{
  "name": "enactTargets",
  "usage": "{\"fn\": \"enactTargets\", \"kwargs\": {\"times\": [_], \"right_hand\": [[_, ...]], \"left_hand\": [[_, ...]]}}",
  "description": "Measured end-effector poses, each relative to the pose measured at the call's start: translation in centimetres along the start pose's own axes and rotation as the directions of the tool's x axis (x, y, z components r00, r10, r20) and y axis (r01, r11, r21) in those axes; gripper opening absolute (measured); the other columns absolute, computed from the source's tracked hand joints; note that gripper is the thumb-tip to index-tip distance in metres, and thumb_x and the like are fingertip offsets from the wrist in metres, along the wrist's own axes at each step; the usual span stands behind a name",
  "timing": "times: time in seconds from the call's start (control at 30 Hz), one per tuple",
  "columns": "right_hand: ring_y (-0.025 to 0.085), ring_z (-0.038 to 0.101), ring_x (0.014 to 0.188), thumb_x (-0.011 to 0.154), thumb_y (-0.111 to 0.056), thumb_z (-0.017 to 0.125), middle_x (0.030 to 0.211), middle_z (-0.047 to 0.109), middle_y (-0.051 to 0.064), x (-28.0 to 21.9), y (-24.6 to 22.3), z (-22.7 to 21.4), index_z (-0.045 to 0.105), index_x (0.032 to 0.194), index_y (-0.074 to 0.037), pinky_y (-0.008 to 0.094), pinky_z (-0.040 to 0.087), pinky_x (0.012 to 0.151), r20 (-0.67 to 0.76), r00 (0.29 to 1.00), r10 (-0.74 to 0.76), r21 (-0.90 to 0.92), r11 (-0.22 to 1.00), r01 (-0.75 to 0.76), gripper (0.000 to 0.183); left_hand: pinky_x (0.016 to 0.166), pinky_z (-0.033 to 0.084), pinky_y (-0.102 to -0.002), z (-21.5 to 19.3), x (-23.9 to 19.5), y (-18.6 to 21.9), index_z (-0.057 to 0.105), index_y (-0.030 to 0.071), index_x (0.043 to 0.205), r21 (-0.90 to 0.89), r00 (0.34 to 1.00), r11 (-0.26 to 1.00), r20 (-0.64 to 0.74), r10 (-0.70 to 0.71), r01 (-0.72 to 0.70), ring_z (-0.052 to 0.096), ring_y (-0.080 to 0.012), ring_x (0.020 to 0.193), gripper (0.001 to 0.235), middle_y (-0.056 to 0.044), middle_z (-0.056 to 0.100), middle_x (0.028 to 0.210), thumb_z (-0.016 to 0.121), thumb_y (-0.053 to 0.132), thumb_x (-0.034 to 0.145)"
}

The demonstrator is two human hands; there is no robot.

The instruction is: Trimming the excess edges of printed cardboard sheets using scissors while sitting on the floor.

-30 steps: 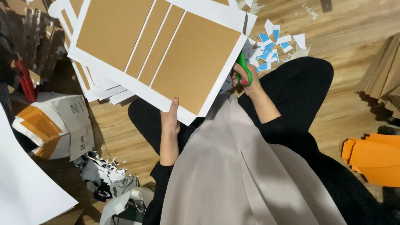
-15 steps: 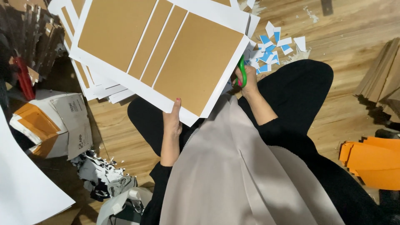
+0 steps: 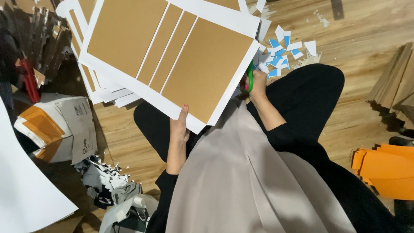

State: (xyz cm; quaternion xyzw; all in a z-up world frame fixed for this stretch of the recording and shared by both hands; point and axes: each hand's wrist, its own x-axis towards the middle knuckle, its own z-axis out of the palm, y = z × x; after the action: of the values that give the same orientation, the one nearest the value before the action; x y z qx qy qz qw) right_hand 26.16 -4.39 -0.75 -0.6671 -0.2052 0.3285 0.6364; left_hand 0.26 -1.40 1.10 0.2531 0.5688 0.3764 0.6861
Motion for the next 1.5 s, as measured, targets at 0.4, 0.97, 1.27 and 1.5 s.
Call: {"fn": "enactTargets", "kwargs": {"times": [0.4,0.97,1.27,1.5], "right_hand": [[0.016,0.056,0.036,0.077,-0.026,0.073,0.047,0.054,0.01,1.5,-3.9,-1.2,0.053,0.057,-0.004,0.025,0.047,0.033,-0.329,0.934,0.141,0.258,0.965,-0.055,0.036],[0.011,0.052,0.045,0.076,-0.04,0.066,0.054,0.052,0.004,-1.4,-5.8,0.6,0.057,0.068,-0.005,0.021,0.045,0.043,0.029,0.929,0.37,-0.137,0.922,-0.363,0.037],[0.01,0.051,0.045,0.082,-0.031,0.066,0.056,0.051,0.001,-2.2,-4.0,1.9,0.055,0.074,-0.008,0.02,0.044,0.043,0.143,0.901,0.409,-0.099,0.912,-0.398,0.027],[0.01,0.052,0.047,0.082,-0.029,0.065,0.057,0.052,0.002,-2.6,-4.5,2.5,0.055,0.076,-0.006,0.018,0.043,0.041,0.159,0.894,0.418,-0.102,0.908,-0.406,0.026]], "left_hand": [[0.085,0.044,-0.049,-4.6,0.7,8.2,0.039,-0.005,0.123,0.477,0.987,0.866,0.117,0.108,-0.151,0.05,-0.0318,0.107,0.067,-0.025,0.052,0.112,0.077,0.023,0.075],[0.05,0.044,-0.02,5.7,4.5,12.5,0.062,0.006,0.091,0.596,0.926,0.766,0.378,-0.006,-0.239,0.056,-0.0104,0.057,0.042,-0.004,0.063,0.072,0.048,0.045,0.084],[0.071,0.047,-0.027,7.3,6.2,-5.4,0.056,0.003,0.106,-0.578,0.989,0.803,0.063,-0.132,0.144,0.058,-0.0174,0.087,0.035,-0.008,0.06,0.099,0.062,0.026,0.08],[0.076,0.05,-0.031,7.5,5.8,-2.8,0.046,-0.008,0.113,-0.57,0.999,0.821,-0.035,0.027,-0.042,0.058,-0.0292,0.1,0.045,-0.015,0.054,0.109,0.06,0.02,0.081]]}}
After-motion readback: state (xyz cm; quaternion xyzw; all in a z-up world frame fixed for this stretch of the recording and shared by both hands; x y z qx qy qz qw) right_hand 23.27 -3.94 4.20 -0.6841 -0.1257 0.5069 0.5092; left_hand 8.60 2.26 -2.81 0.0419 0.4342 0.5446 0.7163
